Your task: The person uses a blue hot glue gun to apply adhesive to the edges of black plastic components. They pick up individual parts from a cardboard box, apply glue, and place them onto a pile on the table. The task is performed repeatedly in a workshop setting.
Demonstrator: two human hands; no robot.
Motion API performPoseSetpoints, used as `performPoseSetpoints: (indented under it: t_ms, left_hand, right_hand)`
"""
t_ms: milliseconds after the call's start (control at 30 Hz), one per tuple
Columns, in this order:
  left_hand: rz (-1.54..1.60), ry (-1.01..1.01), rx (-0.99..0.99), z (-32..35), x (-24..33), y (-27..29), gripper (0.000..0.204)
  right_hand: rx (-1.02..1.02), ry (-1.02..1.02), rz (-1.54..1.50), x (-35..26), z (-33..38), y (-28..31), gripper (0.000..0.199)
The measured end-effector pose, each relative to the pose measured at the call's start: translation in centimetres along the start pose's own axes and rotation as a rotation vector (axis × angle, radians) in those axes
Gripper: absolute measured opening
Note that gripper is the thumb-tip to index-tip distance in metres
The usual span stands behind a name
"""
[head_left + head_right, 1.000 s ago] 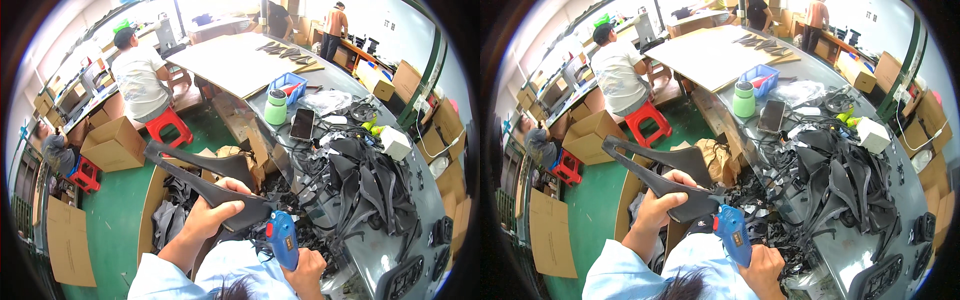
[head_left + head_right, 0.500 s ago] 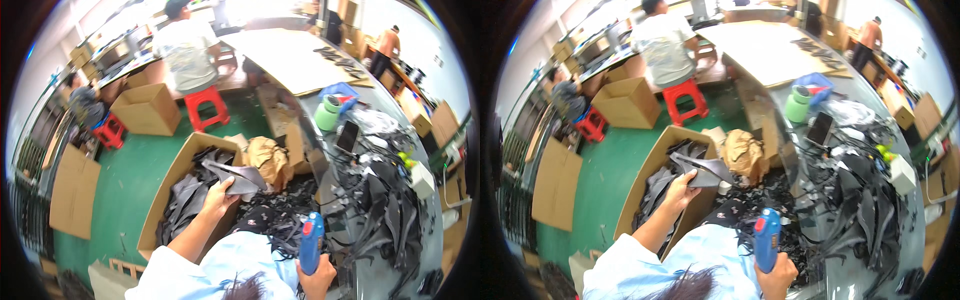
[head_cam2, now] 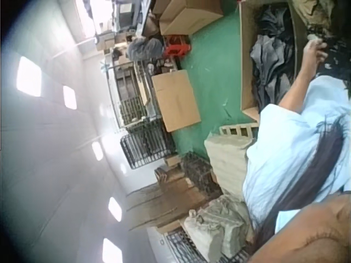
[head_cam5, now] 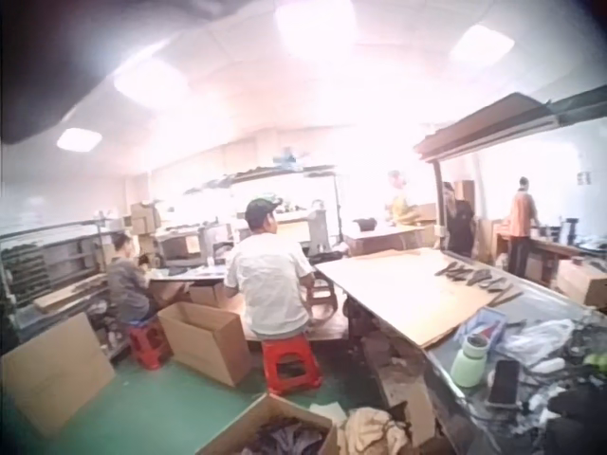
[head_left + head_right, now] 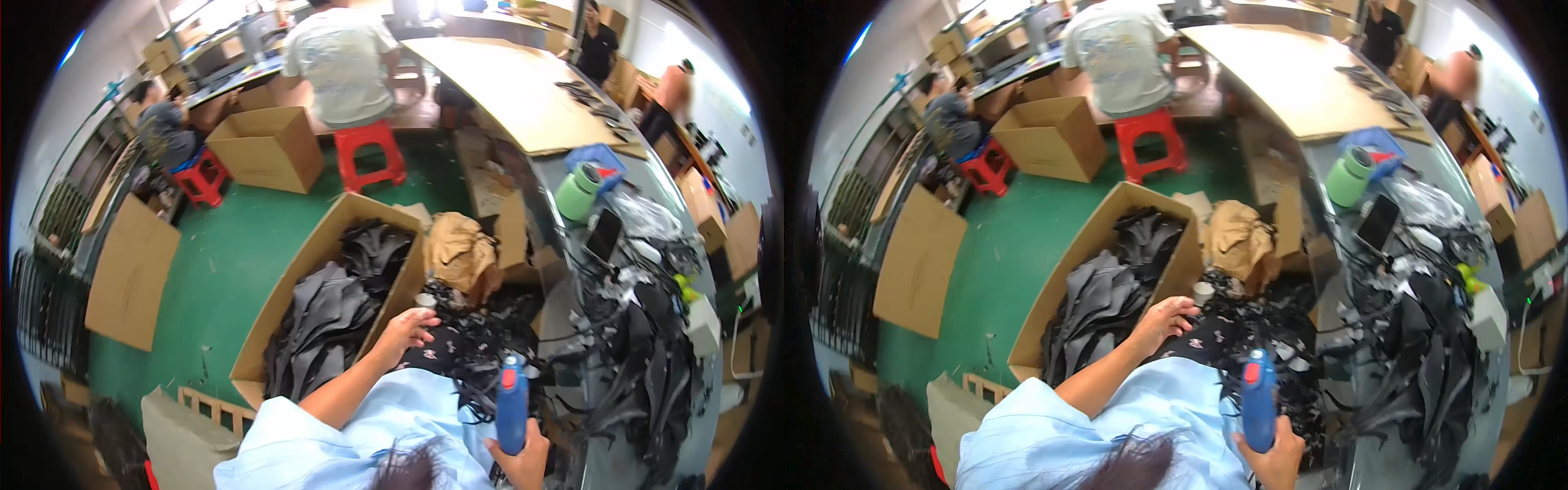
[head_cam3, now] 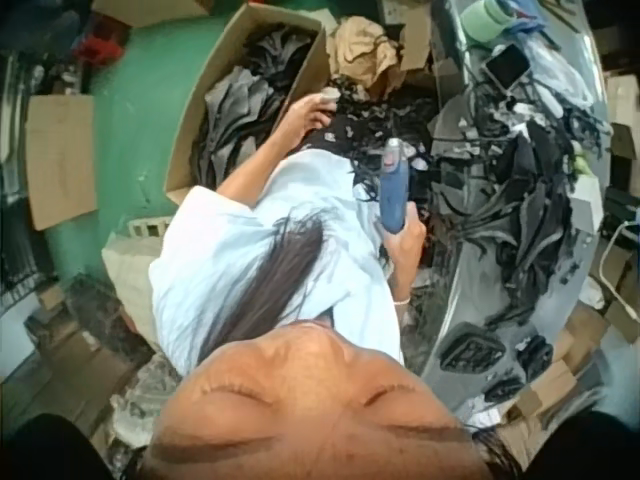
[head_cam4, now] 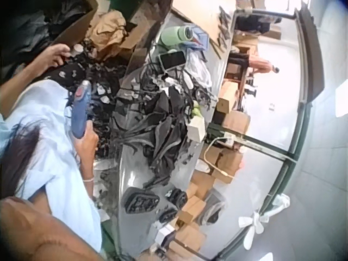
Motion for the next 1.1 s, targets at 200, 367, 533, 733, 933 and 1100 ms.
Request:
performPoseSetpoints:
  t_ms: [200, 367, 533, 733, 933, 1100]
  left_hand:
    - [-0.073, -0.083, -0.943, 2.8, 5.8, -13.7, 0.029]
    - [0.059, -0.167, -0.979, 1.2, 5.2, -20.9, 0.016]
    - [-0.543, -0.076, -0.896, 1.3, 1.7, -30.3, 0.028]
    - [-0.237, 0.52, -0.722, 2.1, -6.5, -40.4, 0.068]
    - [-0.222, 0.401, -0.646, -0.7, -9.2, -44.8, 0.041]
    - [0.082, 0.247, -0.72, -1.9, -4.2, -48.0, 0.038]
  right_hand:
    - [-0.244, 0.054, -0.291, 0.6, 0.2, 2.1, 0.043]
    - [0.024, 0.111, -0.459, 2.6, 2.3, 4.5, 0.039]
    - [0.372, 0.061, -0.54, 5.1, 4.7, 6.3, 0.036]
    - [0.579, -0.03, -0.735, 7.7, 6.9, 6.0, 0.019]
    - [0.591, -0.152, -0.64, 10.1, 7.9, 4.3, 0.025]
    - [0.566, -0.231, -0.411, 11.5, 7.2, 3.0, 0.038]
Point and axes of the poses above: each hand's wrist, its own z-axis away from the middle knuckle, its own y-axis out of the back of the hand, x = y × z, the point moved 2 cm from there along -z, towards the middle knuckle, and after that the axes turned 1 degree about z, right-handed, at the moved point
